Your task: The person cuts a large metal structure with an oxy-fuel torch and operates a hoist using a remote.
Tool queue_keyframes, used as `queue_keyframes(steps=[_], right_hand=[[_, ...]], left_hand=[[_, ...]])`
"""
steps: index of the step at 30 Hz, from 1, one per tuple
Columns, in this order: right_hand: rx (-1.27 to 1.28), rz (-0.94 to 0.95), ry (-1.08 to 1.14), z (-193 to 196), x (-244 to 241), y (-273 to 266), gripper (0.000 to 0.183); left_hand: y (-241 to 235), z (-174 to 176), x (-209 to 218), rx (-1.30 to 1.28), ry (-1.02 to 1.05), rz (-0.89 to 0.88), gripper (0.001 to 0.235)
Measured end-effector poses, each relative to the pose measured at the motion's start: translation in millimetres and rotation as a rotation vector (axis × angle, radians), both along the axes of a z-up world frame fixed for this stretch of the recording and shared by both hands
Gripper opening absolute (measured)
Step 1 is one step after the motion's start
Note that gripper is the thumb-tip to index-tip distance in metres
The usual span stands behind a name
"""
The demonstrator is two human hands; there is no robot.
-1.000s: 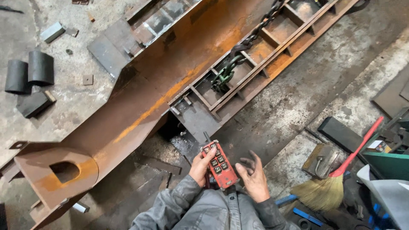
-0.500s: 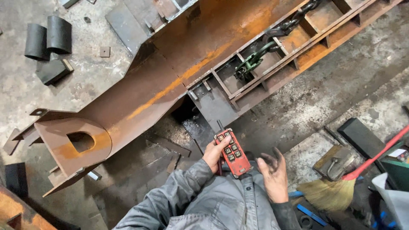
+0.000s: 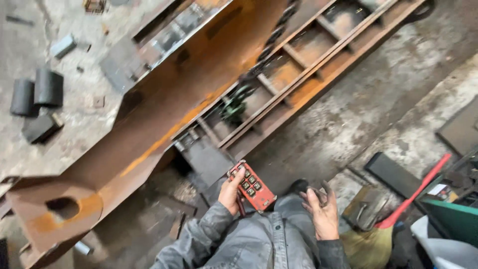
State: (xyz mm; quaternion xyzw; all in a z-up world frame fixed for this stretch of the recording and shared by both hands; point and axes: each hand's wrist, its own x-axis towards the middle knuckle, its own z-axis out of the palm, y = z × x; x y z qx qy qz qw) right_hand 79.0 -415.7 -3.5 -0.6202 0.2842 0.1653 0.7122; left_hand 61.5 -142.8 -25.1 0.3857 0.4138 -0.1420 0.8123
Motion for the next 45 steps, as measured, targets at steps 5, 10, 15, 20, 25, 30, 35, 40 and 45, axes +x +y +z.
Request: queue_keyframes(steps=[5,10,15,20,25,30,35,40,45], right_hand=[[-0.011,-0.087,-0.077,16,49,-109,0.077],[-0.089,-0.163,-0.108,24,93,-205,0.074],[-0.098,-0.277,-0.154,20,137,-244,0.075],[-0.026,-0.268,-0.140,-2,200,-270,0.075],[-0.063,-0.263,-0.070,-22,275,-342,0.068],[-0.181,-0.456,-0.082,-57,331,-474,0.057],[-0.200,-0.528,-0.082,-92,391,-569,0.053],[-0.061,-0.524,-0.015,-146,478,-625,0.055],[-0.053,-0.282,0.070,-119,654,-648,0.059]], left_hand=[[-93,-2,53,-0.012,-0.044,0.050,0.030],[-178,13,110,-0.079,-0.033,-0.026,0.034],[-241,23,191,-0.041,0.019,-0.131,0.031],[-308,-8,289,-0.075,0.053,-0.188,0.032],[-385,-53,401,-0.192,0.023,-0.230,0.030],[-458,-16,523,-0.171,0.029,-0.296,0.029],[-510,0,627,-0.051,-0.049,-0.406,0.035],[-559,-8,705,-0.162,0.007,-0.233,0.032],[-616,-52,752,-0.093,0.089,-0.152,0.034]])
